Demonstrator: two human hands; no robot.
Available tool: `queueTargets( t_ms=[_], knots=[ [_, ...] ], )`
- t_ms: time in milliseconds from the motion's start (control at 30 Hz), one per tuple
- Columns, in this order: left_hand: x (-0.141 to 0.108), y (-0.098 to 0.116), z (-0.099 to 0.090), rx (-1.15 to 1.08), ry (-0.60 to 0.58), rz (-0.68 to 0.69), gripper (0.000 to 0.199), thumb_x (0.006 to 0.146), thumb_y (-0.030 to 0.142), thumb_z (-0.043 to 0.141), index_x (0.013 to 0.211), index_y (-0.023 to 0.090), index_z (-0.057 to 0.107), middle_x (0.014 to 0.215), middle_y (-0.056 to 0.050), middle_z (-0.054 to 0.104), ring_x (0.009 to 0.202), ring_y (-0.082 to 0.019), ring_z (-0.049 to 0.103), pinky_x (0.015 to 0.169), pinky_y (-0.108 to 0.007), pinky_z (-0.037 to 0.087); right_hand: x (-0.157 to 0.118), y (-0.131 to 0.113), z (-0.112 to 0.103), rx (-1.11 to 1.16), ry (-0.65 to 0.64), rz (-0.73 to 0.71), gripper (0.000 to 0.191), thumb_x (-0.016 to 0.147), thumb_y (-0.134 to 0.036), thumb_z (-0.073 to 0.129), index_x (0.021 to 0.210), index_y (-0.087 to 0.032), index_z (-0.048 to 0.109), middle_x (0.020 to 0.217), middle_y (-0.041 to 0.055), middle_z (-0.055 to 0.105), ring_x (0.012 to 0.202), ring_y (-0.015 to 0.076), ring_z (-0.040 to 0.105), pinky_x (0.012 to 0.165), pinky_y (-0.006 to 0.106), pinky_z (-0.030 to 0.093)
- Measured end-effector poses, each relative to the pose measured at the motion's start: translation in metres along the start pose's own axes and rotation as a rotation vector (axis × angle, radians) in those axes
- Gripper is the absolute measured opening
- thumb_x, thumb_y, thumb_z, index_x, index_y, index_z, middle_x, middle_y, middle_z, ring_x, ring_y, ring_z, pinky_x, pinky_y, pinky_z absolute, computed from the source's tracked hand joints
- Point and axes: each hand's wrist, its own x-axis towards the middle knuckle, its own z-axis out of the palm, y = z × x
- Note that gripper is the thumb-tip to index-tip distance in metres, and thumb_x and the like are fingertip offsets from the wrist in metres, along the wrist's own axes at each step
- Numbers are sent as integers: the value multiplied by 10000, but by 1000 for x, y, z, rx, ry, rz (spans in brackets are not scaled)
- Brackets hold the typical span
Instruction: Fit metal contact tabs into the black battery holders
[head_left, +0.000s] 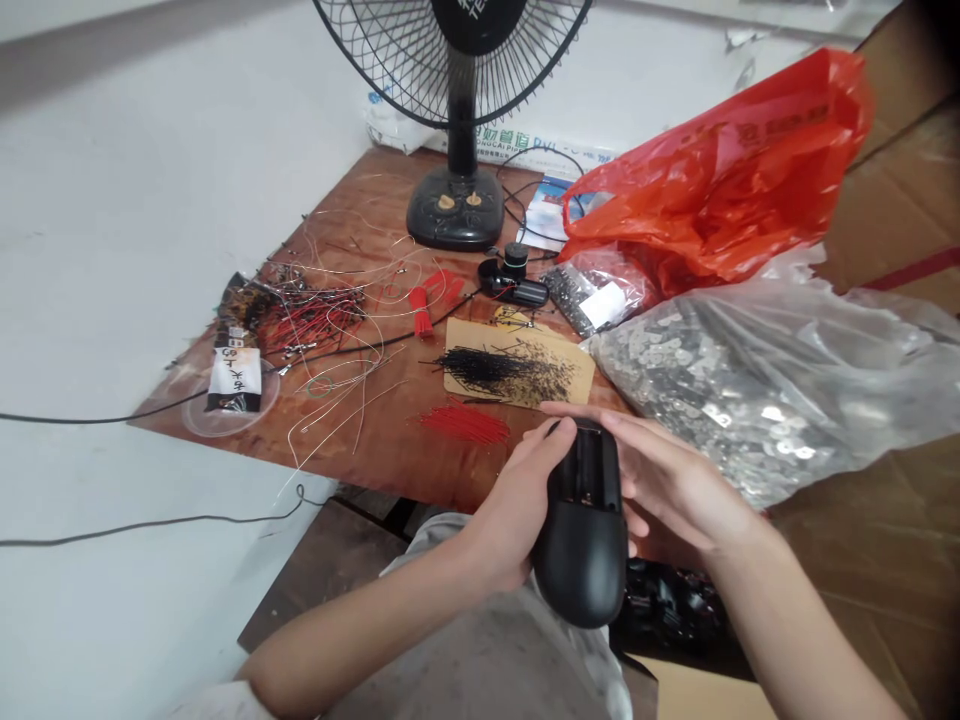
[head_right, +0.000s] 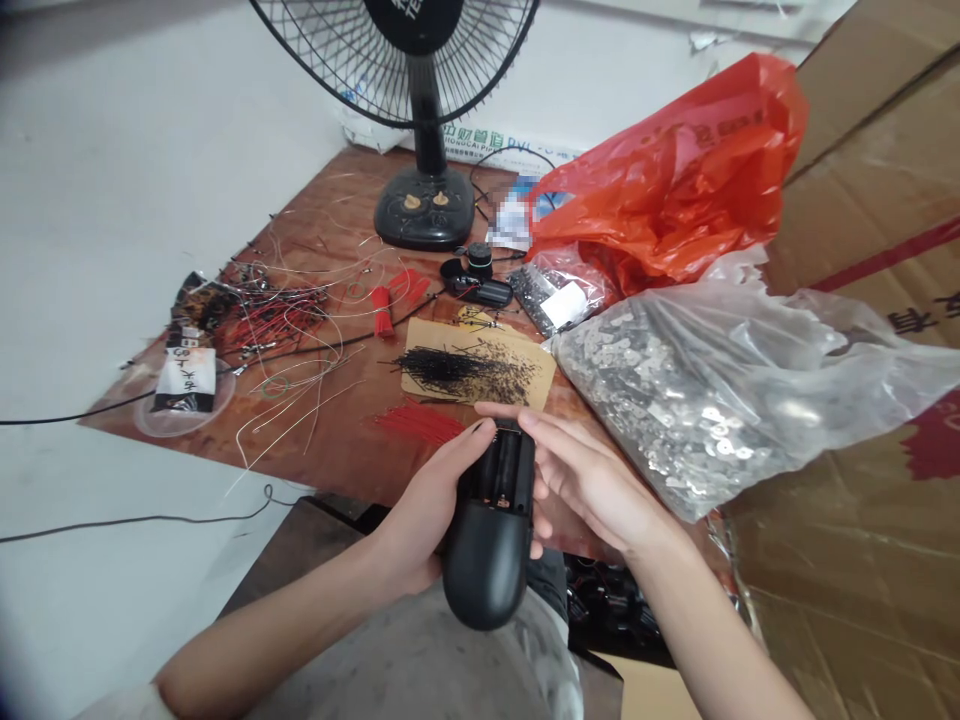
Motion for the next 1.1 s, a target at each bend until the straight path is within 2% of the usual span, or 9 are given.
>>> queueTargets(
  t_ms=[333,400,500,567,667,833,967,1033,1100],
  knots=[
    [-4,2,0,-12,-41,-17,409,941,462,519,1221,169,581,858,-83,680,564,-173,644,601,-321,555,0,2,-1,-70,4,-22,553,971,-318,552,1502,-222,428,535,-42,505,396,144,580,375,269,546],
    [-4,3,-2,-21,-72,-77,457,957,515,446,1106,126,635,819,-101,680,557,-176,642,587,-312,547,1,2,-1,-62,-3,-20,548,973,-309,553,1501,-233,427,546,-46,501,400,140,581,378,274,551],
    [-5,5,-4,-20,-130,-190,685,954,637,298,883,74,683,714,-137,667,544,-177,640,579,-274,527,0,3,-1,-29,-13,-9,550,981,-304,544,1511,-261,407,564,-49,503,404,134,576,385,290,560],
    [-6,6,-5,-20,-137,-219,737,948,658,261,833,70,691,684,-146,664,544,-179,643,576,-262,519,0,4,-1,-13,-20,-5,555,986,-302,538,1519,-267,390,562,-50,504,405,133,576,391,294,564],
    [-7,8,-4,-17,-117,-229,728,953,639,262,853,64,697,687,-154,669,548,-187,644,584,-275,522,0,4,0,-5,-30,-12,577,984,-306,545,1531,-263,367,554,-51,503,405,136,578,390,292,566],
    [-8,10,1,-39,20,-162,535,968,557,369,1155,151,662,808,-102,701,575,-177,650,616,-308,546,-1,4,1,-43,4,-19,561,973,-319,569,1509,-272,411,558,-55,491,405,132,576,384,287,563],
    [-5,9,0,-28,-70,-161,654,971,599,290,987,74,680,754,-140,671,542,-182,643,572,-304,549,-1,4,2,-65,11,-36,527,968,-322,579,1479,-277,458,556,-58,488,402,126,565,376,283,548],
    [-4,8,-1,-12,-103,-121,598,978,553,325,916,64,664,738,-134,659,531,-177,641,557,-295,551,-2,4,3,-76,20,-40,524,965,-333,583,1474,-275,467,559,-58,482,403,121,558,376,276,542],
    [-4,6,-2,3,-117,-58,462,967,492,425,973,86,645,749,-107,661,532,-178,645,545,-299,553,-2,3,3,-101,33,-35,530,962,-350,588,1472,-264,472,553,-59,469,401,120,554,377,271,540]
  ],
)
